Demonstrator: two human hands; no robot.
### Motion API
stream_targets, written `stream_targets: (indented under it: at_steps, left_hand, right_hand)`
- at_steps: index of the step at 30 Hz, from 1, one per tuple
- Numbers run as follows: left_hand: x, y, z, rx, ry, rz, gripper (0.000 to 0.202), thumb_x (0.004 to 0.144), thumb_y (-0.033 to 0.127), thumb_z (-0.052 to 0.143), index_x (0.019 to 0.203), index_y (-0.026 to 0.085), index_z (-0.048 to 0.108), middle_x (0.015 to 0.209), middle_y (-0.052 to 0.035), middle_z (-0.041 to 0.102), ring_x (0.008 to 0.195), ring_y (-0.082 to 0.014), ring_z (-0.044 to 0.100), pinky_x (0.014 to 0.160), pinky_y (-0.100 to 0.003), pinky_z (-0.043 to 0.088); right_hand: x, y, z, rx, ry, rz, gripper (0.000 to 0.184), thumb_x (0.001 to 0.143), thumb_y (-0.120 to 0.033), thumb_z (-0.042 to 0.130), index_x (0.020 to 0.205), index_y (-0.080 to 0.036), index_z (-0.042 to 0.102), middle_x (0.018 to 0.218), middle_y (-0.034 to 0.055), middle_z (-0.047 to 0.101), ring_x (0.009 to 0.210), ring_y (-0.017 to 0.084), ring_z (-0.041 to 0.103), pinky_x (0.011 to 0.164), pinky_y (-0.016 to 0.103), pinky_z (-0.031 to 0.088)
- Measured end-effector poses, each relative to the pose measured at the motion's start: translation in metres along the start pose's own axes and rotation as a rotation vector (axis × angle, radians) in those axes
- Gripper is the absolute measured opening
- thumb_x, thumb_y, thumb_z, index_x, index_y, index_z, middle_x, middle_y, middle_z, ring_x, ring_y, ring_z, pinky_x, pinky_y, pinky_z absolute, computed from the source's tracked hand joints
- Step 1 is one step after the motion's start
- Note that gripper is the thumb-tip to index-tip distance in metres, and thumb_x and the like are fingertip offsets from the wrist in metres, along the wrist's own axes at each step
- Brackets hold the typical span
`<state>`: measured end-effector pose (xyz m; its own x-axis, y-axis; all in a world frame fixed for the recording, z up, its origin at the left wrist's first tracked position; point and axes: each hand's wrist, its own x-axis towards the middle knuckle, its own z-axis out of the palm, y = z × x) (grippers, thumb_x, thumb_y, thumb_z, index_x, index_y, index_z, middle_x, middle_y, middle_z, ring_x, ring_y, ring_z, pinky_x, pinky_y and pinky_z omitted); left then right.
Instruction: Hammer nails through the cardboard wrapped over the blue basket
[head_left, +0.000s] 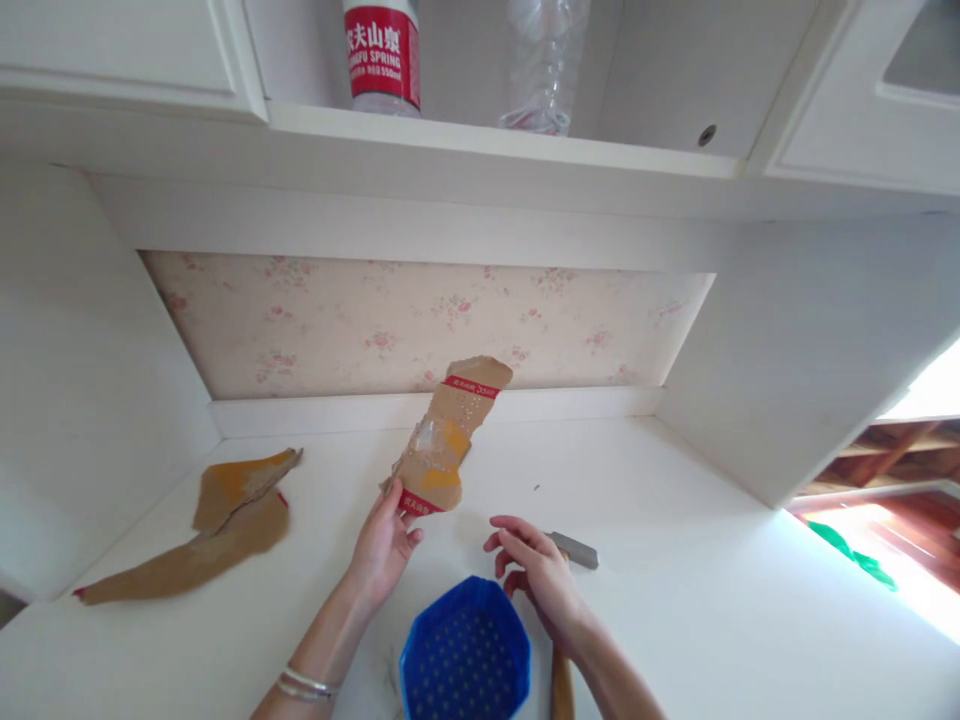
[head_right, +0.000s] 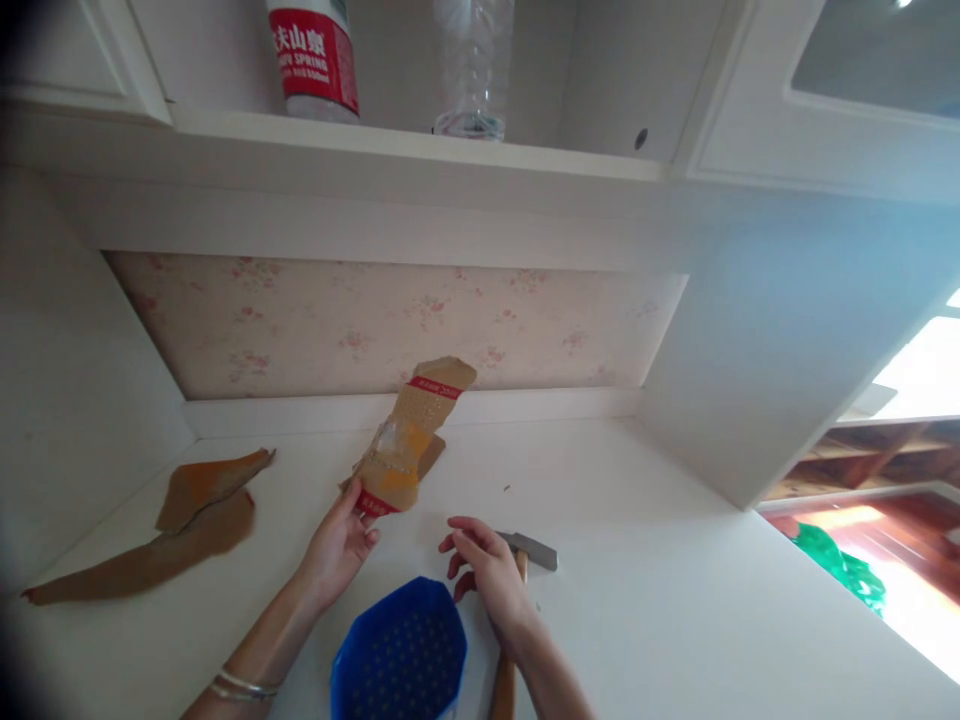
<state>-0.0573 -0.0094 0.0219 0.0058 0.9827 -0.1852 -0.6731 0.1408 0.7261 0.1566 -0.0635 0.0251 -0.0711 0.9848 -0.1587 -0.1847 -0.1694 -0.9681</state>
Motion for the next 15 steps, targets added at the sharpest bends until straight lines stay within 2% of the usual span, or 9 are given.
stream_targets:
  at_steps: [4, 9, 12, 15]
  left_hand:
    - [-0.001, -0.01, -0.003, 0.028, 0.028, -0.036, 0.025, 0.094, 0.029, 0.065, 0.118, 0.023, 0.058, 0.099, -0.0044, 0.074, 0.062, -0.0137, 0.072, 0.046, -0.02, 0.057]
    - [0.0, -0.012, -0.005, 0.036, 0.059, -0.04, 0.02, 0.095, 0.025, 0.064, 0.114, 0.021, 0.059, 0.098, -0.0039, 0.076, 0.065, -0.0117, 0.073, 0.053, -0.018, 0.061]
    - [0.0, -0.011, -0.004, 0.055, 0.052, -0.051, 0.021, 0.089, 0.019, 0.07, 0.109, 0.02, 0.061, 0.094, -0.0021, 0.075, 0.062, -0.0099, 0.072, 0.053, -0.016, 0.06]
    - [-0.003, -0.012, -0.002, 0.104, 0.013, -0.076, 0.033, 0.08, 0.009, 0.077, 0.108, 0.018, 0.063, 0.098, -0.0036, 0.075, 0.063, -0.0102, 0.072, 0.051, -0.014, 0.058]
  right_hand:
    - [0.015, 0.001, 0.008, 0.157, -0.053, 0.012, 0.032, 0.082, -0.038, 0.071, 0.107, -0.018, 0.066, 0.087, 0.0024, 0.066, 0.066, 0.012, 0.056, 0.05, 0.022, 0.043]
    - [0.028, 0.008, 0.017, 0.309, -0.121, 0.016, 0.042, 0.081, -0.034, 0.073, 0.12, -0.022, 0.062, 0.104, 0.0043, 0.067, 0.075, 0.014, 0.06, 0.059, 0.026, 0.048]
    - [0.03, 0.011, 0.016, 0.343, -0.145, 0.021, 0.047, 0.081, -0.031, 0.074, 0.125, -0.024, 0.06, 0.109, 0.0047, 0.066, 0.08, 0.015, 0.061, 0.065, 0.029, 0.05]
    - [0.025, 0.011, 0.012, 0.334, -0.177, 0.033, 0.048, 0.082, -0.028, 0.074, 0.128, -0.025, 0.06, 0.109, 0.0047, 0.068, 0.083, 0.017, 0.062, 0.068, 0.03, 0.05]
